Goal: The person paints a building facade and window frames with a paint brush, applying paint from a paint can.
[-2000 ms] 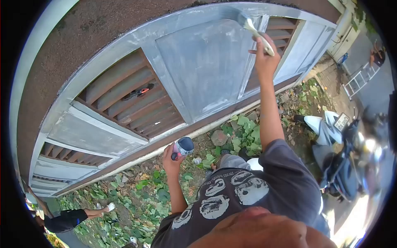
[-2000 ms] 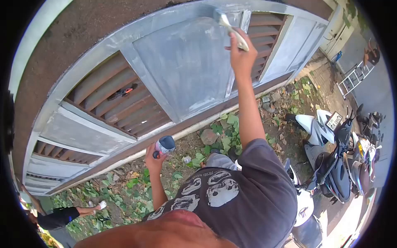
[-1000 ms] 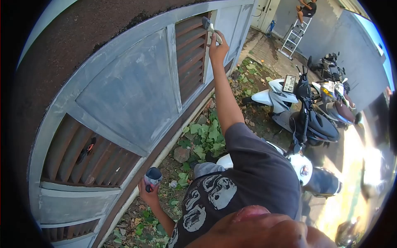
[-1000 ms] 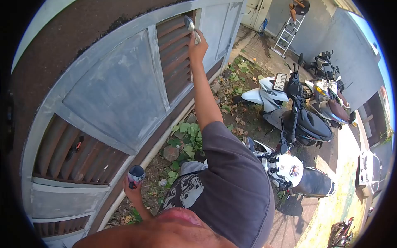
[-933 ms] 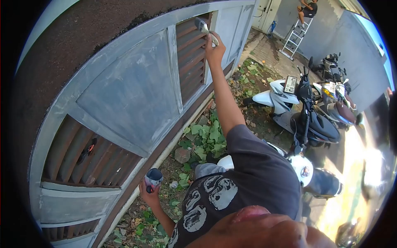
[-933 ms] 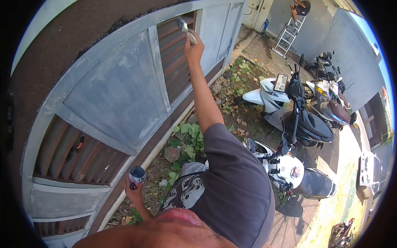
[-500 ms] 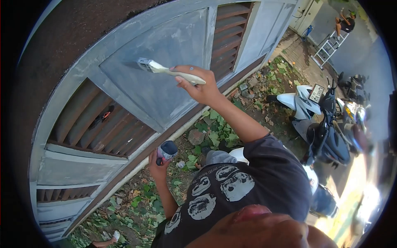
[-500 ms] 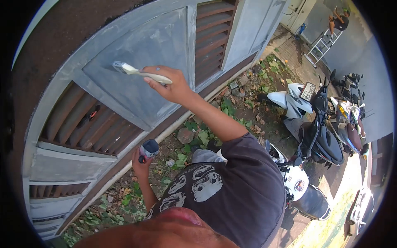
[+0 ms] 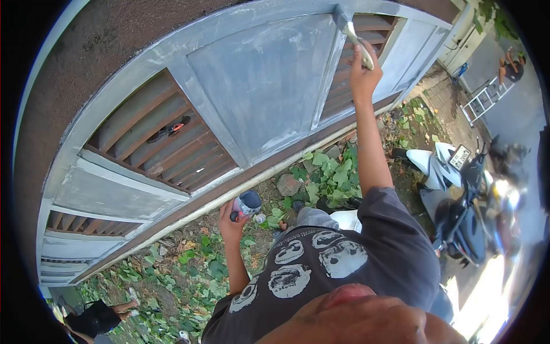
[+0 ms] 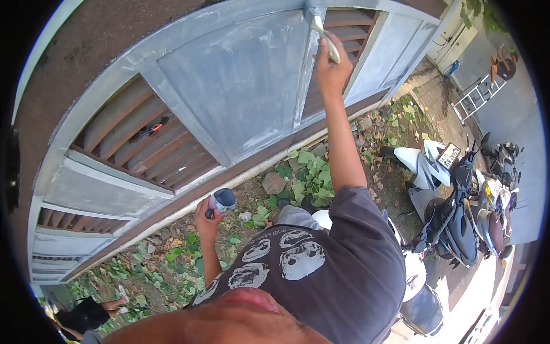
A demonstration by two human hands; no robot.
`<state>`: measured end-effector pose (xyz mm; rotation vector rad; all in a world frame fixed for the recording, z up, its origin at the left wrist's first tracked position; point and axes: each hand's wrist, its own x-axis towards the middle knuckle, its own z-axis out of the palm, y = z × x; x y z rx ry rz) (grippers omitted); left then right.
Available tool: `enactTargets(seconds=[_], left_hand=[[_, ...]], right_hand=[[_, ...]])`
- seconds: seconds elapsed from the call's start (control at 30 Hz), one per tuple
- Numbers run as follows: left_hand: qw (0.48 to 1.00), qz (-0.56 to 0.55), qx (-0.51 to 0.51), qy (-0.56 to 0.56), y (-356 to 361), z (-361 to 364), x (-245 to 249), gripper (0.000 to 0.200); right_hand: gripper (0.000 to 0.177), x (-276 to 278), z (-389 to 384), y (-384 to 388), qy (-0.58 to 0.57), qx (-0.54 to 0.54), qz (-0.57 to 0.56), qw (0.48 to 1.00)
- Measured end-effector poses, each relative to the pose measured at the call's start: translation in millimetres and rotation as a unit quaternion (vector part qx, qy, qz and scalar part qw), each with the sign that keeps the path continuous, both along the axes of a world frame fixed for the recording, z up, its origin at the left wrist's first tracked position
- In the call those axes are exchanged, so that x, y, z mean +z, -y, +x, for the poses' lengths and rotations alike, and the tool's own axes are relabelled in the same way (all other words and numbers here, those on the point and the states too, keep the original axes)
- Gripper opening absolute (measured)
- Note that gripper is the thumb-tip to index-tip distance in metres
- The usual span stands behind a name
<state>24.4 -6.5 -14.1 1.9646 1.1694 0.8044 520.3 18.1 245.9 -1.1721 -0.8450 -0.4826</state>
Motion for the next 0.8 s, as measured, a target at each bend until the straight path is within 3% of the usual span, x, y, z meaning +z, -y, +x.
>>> enactTargets(seconds=[0.13,0.17,0.23,0.33,0.43,0.5,0.57,0.7,0.77,0.8], left_hand=[[1.000,-0.001,-0.001,0.009,-7.1,6.2,0.2,0.083],[1.000,0.001,-0.004,0.019,-8.8,7.4,0.3,0.083],[1.000,0.001,-0.004,0.010,-7.6,10.8,10.8,0.083],[1.000,0.017,0.000,0.007,-7.1,9.1,14.6,0.083],[0.999,0.025,0.013,0.015,-0.6,-1.5,10.0,0.083],[0.999,0.019,0.026,0.023,4.5,-8.3,7.0,0.083],[0.999,0.019,0.042,0.004,10.9,-16.3,3.3,0.083],[0.999,0.002,0.048,0.008,14.7,-24.2,-3.9,0.083],[0.999,-0.012,0.032,0.016,11.2,-21.5,2.3,0.082],[0.999,-0.011,0.030,0.013,8.3,-20.4,2.3,0.082]], right_hand=[[0.024,-15.1,-93.4,-8.9,0.058,0.191,-0.073,0.977],[0.024,-15.0,-109.6,-3.4,0.055,0.192,-0.072,0.977],[0.023,-11.4,-132.6,4.1,0.092,0.292,-0.143,0.941],[0.026,-9.6,-109.0,-4.4,0.056,0.265,-0.098,0.957],[0.028,1.6,-46.9,-1.9,-0.043,0.134,0.018,0.990],[0.029,-1.3,-9.7,16.6,-0.043,-0.018,-0.002,0.999],[0.032,-3.2,4.2,32.6,-0.070,-0.082,0.039,0.993],[0.033,-14.4,-9.6,47.3,-0.051,-0.053,0.055,0.996],[0.033,-16.7,-29.7,45.7,-0.100,0.148,0.011,0.984],[0.033,-21.0,-36.9,42.9,-0.109,0.197,-0.025,0.974]])
